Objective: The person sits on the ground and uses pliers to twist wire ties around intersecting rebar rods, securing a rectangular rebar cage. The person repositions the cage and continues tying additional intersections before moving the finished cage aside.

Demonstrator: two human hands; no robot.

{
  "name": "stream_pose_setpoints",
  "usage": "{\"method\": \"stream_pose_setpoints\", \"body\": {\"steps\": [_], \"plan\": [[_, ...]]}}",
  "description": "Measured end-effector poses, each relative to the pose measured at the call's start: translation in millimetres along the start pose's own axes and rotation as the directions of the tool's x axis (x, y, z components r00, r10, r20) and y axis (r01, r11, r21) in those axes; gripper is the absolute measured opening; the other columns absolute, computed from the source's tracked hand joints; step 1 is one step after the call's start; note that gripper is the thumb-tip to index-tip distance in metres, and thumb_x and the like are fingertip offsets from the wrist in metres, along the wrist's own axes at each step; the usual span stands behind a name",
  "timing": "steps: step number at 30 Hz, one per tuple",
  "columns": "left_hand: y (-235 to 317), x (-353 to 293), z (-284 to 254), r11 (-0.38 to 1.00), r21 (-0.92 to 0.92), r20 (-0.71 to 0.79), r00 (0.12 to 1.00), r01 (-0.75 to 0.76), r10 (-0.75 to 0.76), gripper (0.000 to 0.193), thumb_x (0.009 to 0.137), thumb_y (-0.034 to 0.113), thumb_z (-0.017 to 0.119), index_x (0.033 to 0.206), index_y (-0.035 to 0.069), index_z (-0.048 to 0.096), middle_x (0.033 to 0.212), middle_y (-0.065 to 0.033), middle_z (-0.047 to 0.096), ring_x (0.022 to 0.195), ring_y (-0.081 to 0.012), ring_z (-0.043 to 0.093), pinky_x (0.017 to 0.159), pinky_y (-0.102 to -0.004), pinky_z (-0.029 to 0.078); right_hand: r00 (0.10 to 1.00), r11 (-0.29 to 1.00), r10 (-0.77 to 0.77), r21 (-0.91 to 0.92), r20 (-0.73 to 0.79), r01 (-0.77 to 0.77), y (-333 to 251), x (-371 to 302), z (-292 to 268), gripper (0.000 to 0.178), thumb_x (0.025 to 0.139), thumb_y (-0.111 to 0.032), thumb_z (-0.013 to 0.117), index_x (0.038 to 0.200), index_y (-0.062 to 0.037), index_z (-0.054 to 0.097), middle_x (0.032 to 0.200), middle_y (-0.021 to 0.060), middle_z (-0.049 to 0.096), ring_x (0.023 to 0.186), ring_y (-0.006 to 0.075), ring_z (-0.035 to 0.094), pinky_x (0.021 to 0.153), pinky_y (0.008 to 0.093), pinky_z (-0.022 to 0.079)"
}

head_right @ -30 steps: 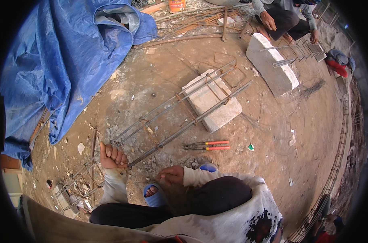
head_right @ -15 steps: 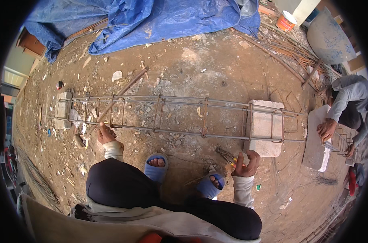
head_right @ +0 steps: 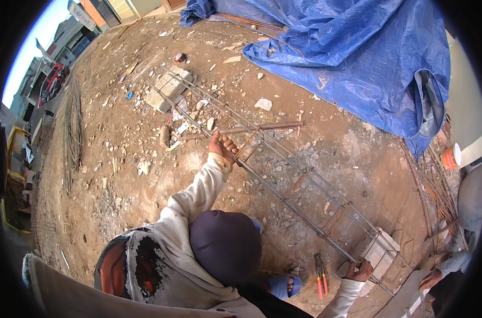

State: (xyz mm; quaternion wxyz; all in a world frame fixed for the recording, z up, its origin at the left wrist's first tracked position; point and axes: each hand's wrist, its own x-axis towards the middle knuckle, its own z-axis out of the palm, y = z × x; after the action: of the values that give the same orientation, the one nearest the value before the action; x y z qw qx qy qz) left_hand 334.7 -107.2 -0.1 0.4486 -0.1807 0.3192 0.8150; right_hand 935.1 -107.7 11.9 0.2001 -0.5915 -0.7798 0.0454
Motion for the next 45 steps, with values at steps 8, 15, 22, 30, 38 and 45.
{"method": "stream_pose_setpoints", "body": {"steps": [8,15,22,30,38,45], "plan": [[27,-18,52,0.998,-0.062,0.26,0.965,-0.005,0.021,0.035,0.086,0.037,0.055,0.067,0.015,0.037,0.054,0.0007,0.032,0.049,-0.0166,0.037,0.052,-0.0333,0.035,0.998,0.987,-0.024,0.155,-0.059,0.033,-3,63,-43,0.014,0.069,-0.01,0.056,0.077,-0.0002,0.059,0.06,0.0097,0.046,0.055,0.0217,0.043,0.058,0.0354,0.037],[52,19,91,0.999,0.051,-0.081,0.997,0.009,-0.004,0.033,0.081,0.038,0.056,0.074,0.012,0.037,0.057,-0.0008,0.032,0.051,-0.0169,0.034,0.053,-0.0341,0.033,0.989,0.965,-0.011,0.262,0.15,-0.029,-18,106,-47,0.024,0.065,-0.017,0.06,0.054,-0.0001,0.047,0.047,0.0123,0.04,0.044,0.0202,0.039,0.045,0.036,0.033],[34,64,84,0.965,0.26,-0.204,0.974,-0.04,0.095,0.035,0.087,0.032,0.05,0.063,0.011,0.036,0.048,-0.004,0.033,0.044,-0.0215,0.037,0.046,-0.0368,0.034,0.993,0.983,-0.044,0.184,0.107,0.024,-33,111,-26,0.031,0.071,-0.022,0.068,0.09,0.0006,0.061,0.08,0.0184,0.059,0.071,0.0329,0.057,0.064,0.04,0.045],[36,-5,54,0.169,0.366,0.546,0.358,-0.915,0.757,0.053,0.083,0.017,0.063,0.126,-0.004,0.039,0.109,-0.0121,0.049,0.096,-0.0192,0.047,0.085,-0.0312,0.04,0.967,0.967,-0.054,0.229,-0.251,0.113,-103,32,-48,0.026,0.081,-0.009,0.064,0.104,0.0006,0.056,0.094,0.0204,0.059,0.086,0.0339,0.058,0.076,0.0384,0.046],[-17,-94,-53,-0.149,0.843,0.535,0.779,-0.516,0.327,0.027,0.091,0.026,0.054,0.079,0.002,0.052,0.06,-0.0077,0.05,0.055,-0.0155,0.046,0.054,-0.031,0.04,0.956,0.806,-0.102,0.586,0.276,-0.083,-152,-119,59,0.014,0.077,-0.004,0.064,0.09,-0.0041,0.061,0.077,0.0133,0.062,0.066,0.0288,0.061,0.061,0.0341,0.048],[-92,-126,62,-0.1,0.478,0.24,0.239,-0.873,-0.941,0.03,0.084,0.032,0.057,0.1,0.007,0.062,0.083,-0.0146,0.065,0.075,-0.0324,0.063,0.067,-0.0398,0.05,0.951,0.902,-0.164,0.43,0.264,0.037,-157,-164,84,0.016,0.077,-0.011,0.065,0.091,-0.0052,0.06,0.079,0.0128,0.063,0.07,0.0291,0.062,0.064,0.0362,0.047]]}}
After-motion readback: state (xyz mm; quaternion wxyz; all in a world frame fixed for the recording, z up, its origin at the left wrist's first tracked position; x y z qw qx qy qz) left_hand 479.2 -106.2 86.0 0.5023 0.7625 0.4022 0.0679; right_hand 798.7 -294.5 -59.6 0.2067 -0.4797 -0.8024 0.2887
